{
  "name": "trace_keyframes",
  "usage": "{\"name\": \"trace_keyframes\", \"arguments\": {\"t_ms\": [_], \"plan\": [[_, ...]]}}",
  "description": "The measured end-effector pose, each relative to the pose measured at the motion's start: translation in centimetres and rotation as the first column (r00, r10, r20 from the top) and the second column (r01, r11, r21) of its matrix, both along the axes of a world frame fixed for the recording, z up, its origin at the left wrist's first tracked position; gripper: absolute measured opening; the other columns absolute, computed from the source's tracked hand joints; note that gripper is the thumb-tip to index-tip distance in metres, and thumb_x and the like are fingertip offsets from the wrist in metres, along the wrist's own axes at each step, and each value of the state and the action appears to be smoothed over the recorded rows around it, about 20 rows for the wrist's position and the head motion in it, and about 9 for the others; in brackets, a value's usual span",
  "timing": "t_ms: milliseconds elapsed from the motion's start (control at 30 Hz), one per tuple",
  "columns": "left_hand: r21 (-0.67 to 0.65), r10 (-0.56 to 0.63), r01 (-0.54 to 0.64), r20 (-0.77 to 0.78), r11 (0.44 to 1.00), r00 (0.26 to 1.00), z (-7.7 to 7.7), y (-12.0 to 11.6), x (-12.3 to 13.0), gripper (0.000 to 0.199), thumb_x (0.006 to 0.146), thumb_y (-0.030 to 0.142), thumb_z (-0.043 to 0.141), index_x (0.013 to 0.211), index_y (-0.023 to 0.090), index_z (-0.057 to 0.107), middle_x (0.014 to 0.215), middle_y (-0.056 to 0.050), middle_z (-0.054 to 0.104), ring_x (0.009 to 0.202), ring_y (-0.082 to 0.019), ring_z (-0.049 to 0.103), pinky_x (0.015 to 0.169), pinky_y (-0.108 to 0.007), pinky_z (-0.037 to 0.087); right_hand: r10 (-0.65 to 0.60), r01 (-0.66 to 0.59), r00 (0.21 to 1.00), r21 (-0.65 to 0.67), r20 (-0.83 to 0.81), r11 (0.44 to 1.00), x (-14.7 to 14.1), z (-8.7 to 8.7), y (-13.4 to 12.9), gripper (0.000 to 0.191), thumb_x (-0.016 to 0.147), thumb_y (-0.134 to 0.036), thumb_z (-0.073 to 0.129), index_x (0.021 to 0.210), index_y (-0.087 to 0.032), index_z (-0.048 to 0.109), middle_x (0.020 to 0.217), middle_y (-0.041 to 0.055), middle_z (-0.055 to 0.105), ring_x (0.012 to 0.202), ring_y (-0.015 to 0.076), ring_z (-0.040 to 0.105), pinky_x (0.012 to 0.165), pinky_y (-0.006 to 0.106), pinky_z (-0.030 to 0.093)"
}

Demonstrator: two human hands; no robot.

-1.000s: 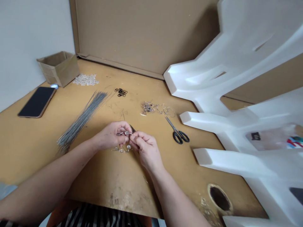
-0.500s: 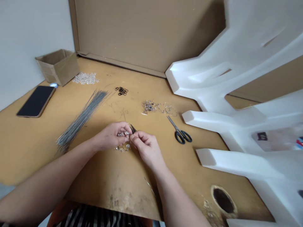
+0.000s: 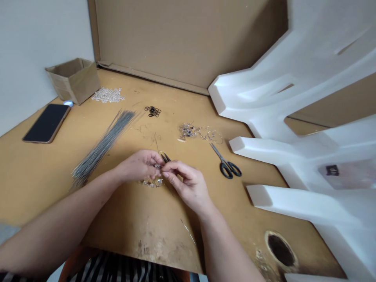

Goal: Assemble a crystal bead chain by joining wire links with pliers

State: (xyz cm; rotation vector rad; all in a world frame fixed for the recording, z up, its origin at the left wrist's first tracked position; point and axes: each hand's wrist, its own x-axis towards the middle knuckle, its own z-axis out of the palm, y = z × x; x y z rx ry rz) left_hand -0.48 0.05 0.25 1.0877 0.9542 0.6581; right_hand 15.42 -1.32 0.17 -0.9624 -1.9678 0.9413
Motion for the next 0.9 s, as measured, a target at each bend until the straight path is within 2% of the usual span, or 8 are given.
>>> {"name": "trace_keyframes", "arguments": {"t_ms": [133, 333, 600, 900], "plan": [[-0.045, 0.007, -0.008, -0.040, 0.999, 0.999, 0.0, 0.1, 0.0, 0.012, 0.063, 0.002, 0.052, 0.068, 0.012, 0.052, 0.042, 0.006, 0.050, 0.034, -0.004, 0.041, 0.036, -0.015, 0.028, 0.107, -0.118, 0.989, 0.106, 0.106, 0.987, 0.4, 0.1, 0.4, 0.011, 0.080, -0.016, 0.048, 0.072, -0.018, 0.056, 0.068, 0.0022, 0.057, 0.065, 0.0112, 0.054, 0.061, 0.022, 0.043], [-0.074, -0.021, 0.013, -0.105, 0.997, 0.994, -0.1, 0.2, 0.2, 0.011, 0.068, 0.001, 0.049, 0.065, 0.011, 0.051, 0.044, 0.004, 0.053, 0.034, -0.004, 0.042, 0.035, -0.016, 0.030, 0.127, -0.177, 0.964, 0.207, 0.235, 0.962, 0.5, -1.1, 0.9, 0.015, 0.083, -0.015, 0.044, 0.070, -0.018, 0.052, 0.065, 0.0019, 0.054, 0.060, 0.0104, 0.051, 0.059, 0.020, 0.042], [-0.054, 0.037, -0.049, -0.206, 0.997, 0.978, -0.3, 0.1, 0.2, 0.008, 0.069, 0.005, 0.051, 0.066, 0.012, 0.054, 0.040, 0.006, 0.049, 0.031, -0.004, 0.040, 0.036, -0.016, 0.031, 0.101, -0.152, 0.967, 0.215, 0.234, 0.965, 0.4, -1.8, 1.1, 0.017, 0.084, -0.018, 0.043, 0.069, -0.019, 0.049, 0.063, 0.0009, 0.052, 0.061, 0.0107, 0.051, 0.058, 0.020, 0.042], [-0.081, 0.090, -0.107, -0.185, 0.991, 0.979, -0.3, 0.1, 0.5, 0.012, 0.069, 0.004, 0.050, 0.061, 0.012, 0.053, 0.038, 0.006, 0.048, 0.034, -0.004, 0.043, 0.040, -0.016, 0.035, 0.044, -0.106, 0.967, 0.237, 0.252, 0.966, 0.1, -2.0, 1.0, 0.016, 0.084, -0.018, 0.043, 0.069, -0.019, 0.049, 0.063, 0.0006, 0.054, 0.061, 0.0106, 0.053, 0.057, 0.020, 0.042]]}}
